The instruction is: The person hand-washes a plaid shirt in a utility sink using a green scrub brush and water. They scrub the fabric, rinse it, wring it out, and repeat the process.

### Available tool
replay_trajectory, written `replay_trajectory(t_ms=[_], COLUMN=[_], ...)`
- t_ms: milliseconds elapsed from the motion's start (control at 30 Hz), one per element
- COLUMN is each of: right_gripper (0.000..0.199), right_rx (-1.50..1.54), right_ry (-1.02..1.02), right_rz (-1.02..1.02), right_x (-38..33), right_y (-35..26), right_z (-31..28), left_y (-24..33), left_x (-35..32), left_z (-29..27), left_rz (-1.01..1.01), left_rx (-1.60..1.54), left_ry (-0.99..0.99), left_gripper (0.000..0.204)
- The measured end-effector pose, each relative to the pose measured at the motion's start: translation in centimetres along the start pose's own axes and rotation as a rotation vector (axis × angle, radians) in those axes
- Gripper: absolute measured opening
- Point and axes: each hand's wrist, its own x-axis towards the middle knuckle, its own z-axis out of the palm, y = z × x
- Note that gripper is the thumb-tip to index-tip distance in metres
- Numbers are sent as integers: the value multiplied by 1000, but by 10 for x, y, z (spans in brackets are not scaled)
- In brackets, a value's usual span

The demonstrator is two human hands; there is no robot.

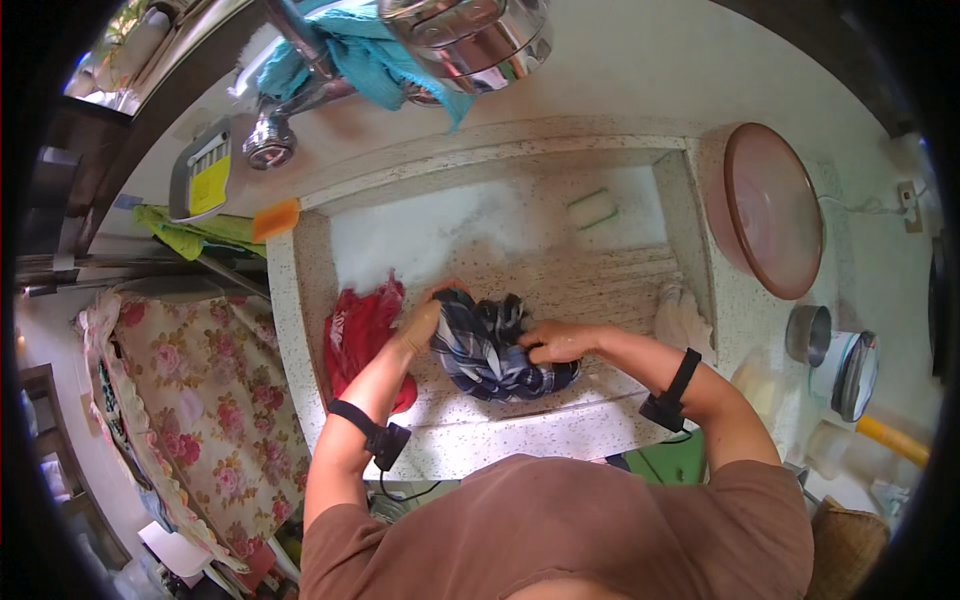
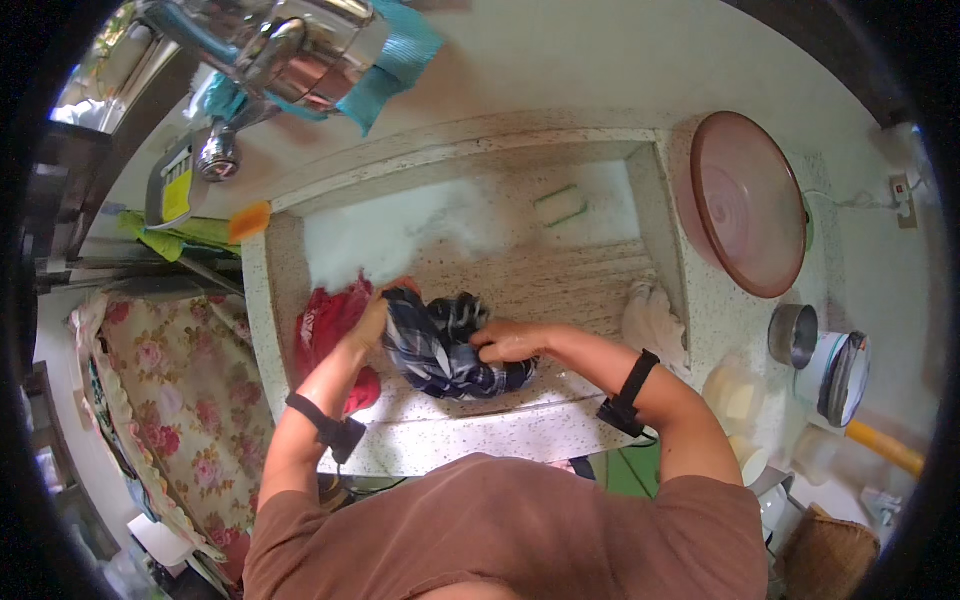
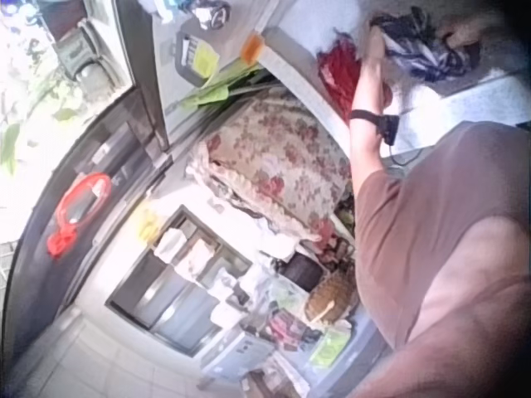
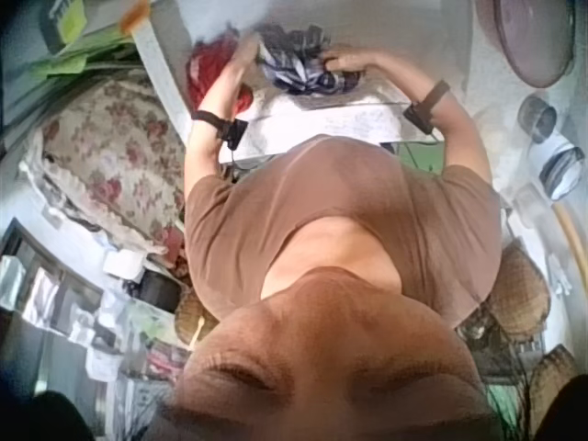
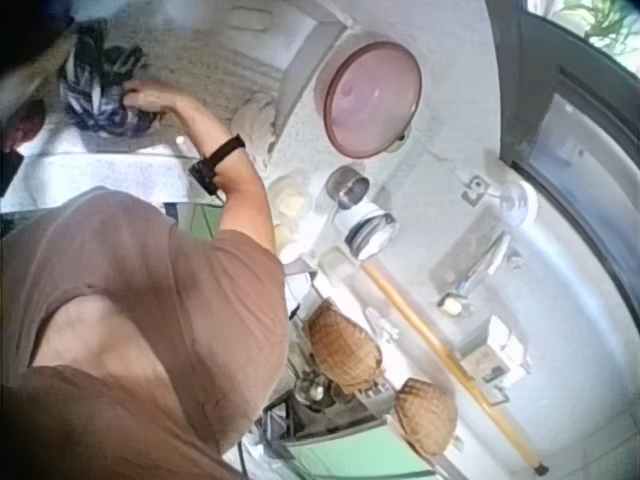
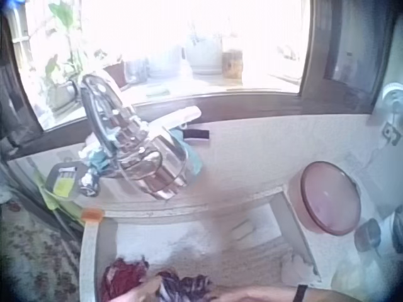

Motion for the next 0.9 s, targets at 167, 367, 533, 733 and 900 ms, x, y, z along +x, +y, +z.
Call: replay_trajectory(t_ms=[167, 367, 533, 733, 900], right_gripper=[44, 14, 16, 24, 29], right_rx=[-134, -1056, -1175, -868, -530], right_ry=[6, 37, -45, 460, 792], right_rz=[-86, -400, 98, 46, -555], right_x=[-17, -42, -50, -52, -61], right_y=[-19, -20, 10, 12, -36], right_z=[-6, -34, -7, 9, -10], left_y=[74, 71, 26, 44, 89], left_x=[-30, -76, -86, -110, -128], left_z=[11, 46, 3, -24, -12], left_rz=[-5, 99, -131, 410, 563], left_rx=[284, 2094, 2262, 1939, 1329], left_ry=[-124, -767, -686, -383, 14], left_gripper=[20, 27, 36, 15, 14])
